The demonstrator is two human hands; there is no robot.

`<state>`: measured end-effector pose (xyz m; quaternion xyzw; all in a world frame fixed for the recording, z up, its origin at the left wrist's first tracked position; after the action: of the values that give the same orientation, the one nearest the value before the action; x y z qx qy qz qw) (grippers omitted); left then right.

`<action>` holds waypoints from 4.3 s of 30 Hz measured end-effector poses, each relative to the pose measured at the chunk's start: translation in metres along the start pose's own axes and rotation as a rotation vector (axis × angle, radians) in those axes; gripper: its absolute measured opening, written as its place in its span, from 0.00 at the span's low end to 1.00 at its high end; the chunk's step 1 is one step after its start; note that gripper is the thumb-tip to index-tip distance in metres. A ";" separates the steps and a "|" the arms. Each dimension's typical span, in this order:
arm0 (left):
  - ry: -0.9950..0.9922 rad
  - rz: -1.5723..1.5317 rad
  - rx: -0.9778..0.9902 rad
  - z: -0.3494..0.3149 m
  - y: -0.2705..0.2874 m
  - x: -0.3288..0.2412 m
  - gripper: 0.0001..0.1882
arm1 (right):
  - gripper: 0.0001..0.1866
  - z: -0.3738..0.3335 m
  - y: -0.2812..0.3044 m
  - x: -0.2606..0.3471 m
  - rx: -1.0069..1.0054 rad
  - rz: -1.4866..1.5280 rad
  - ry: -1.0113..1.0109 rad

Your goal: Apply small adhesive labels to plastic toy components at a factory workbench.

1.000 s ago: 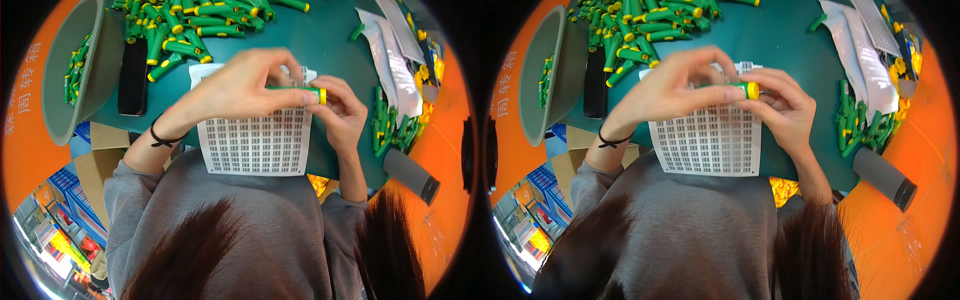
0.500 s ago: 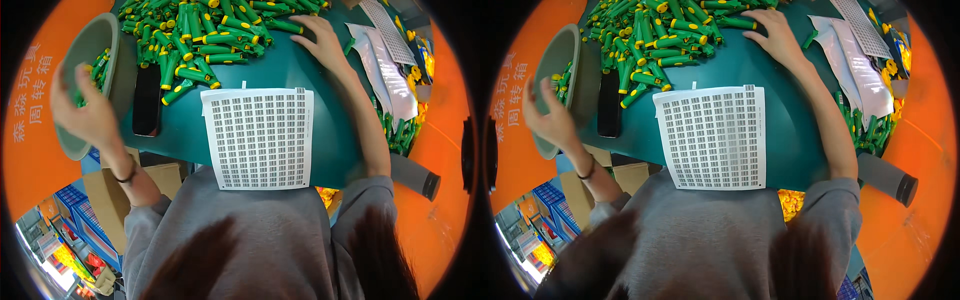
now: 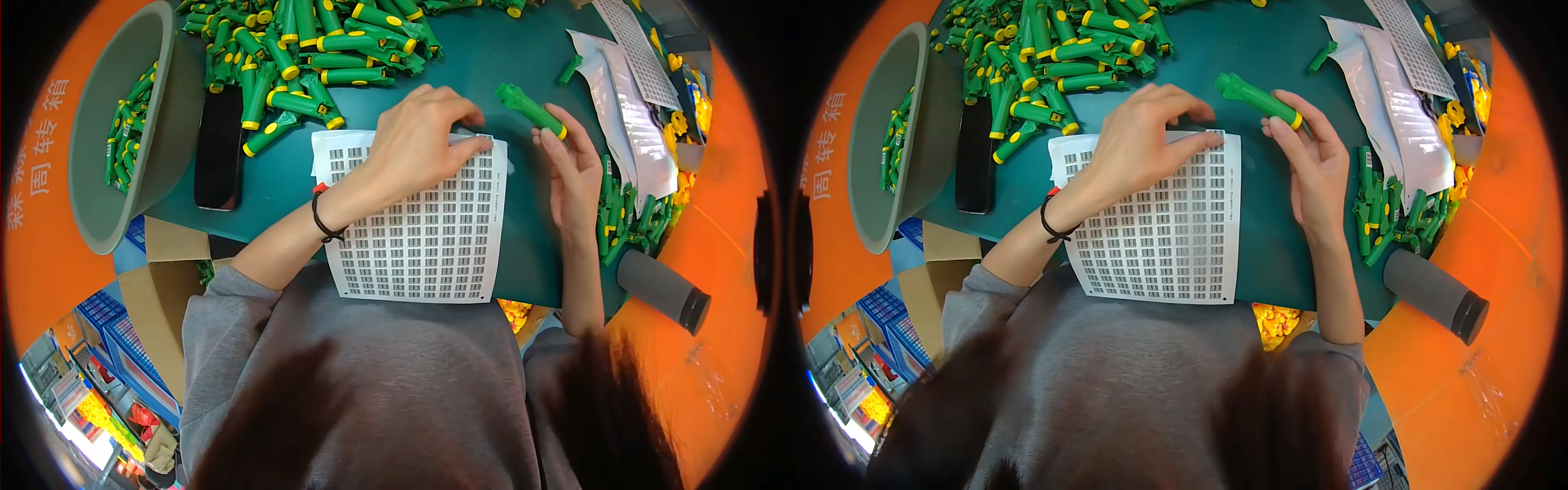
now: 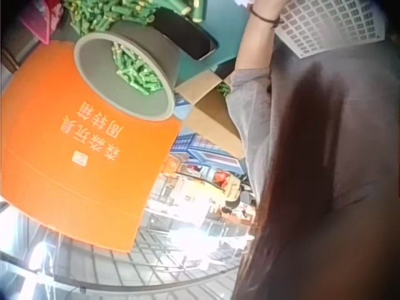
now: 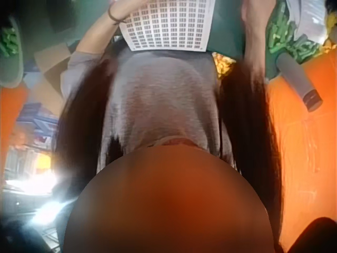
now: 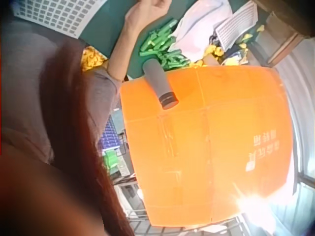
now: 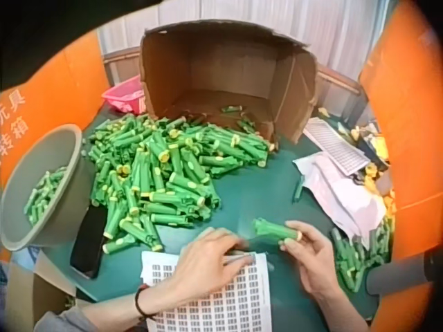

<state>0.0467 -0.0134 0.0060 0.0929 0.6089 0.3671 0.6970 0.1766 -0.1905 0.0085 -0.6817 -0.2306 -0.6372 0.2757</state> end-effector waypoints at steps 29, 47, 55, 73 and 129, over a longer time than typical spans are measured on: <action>-0.002 -0.526 0.135 0.004 0.016 -0.043 0.06 | 0.21 -0.036 -0.017 -0.003 0.055 0.056 0.222; 0.264 -0.787 -0.028 -0.004 0.001 -0.037 0.10 | 0.19 -0.036 -0.016 -0.007 0.046 0.135 0.201; 0.525 -0.706 0.167 -0.008 0.005 -0.031 0.25 | 0.21 -0.033 -0.024 -0.009 0.135 0.059 0.159; 0.287 0.269 -0.435 -0.137 0.077 0.011 0.29 | 0.27 -0.022 -0.019 -0.028 0.240 -0.319 -0.050; 0.200 -1.032 -0.208 -0.138 0.056 0.046 0.09 | 0.14 -0.041 -0.014 -0.017 0.239 -0.273 -0.075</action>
<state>-0.1023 0.0115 -0.0307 -0.3235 0.5994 0.0422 0.7309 0.1356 -0.2066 -0.0062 -0.6299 -0.4052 -0.6108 0.2569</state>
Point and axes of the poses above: each hand's wrist, its own z-axis towards the middle knuckle, its own y-axis out of the back of the hand, x = y × z, the point moved 2 cm from there along z, towards the middle knuckle, and after that the axes turned 4 degrees about -z, right-handed, at the moved point
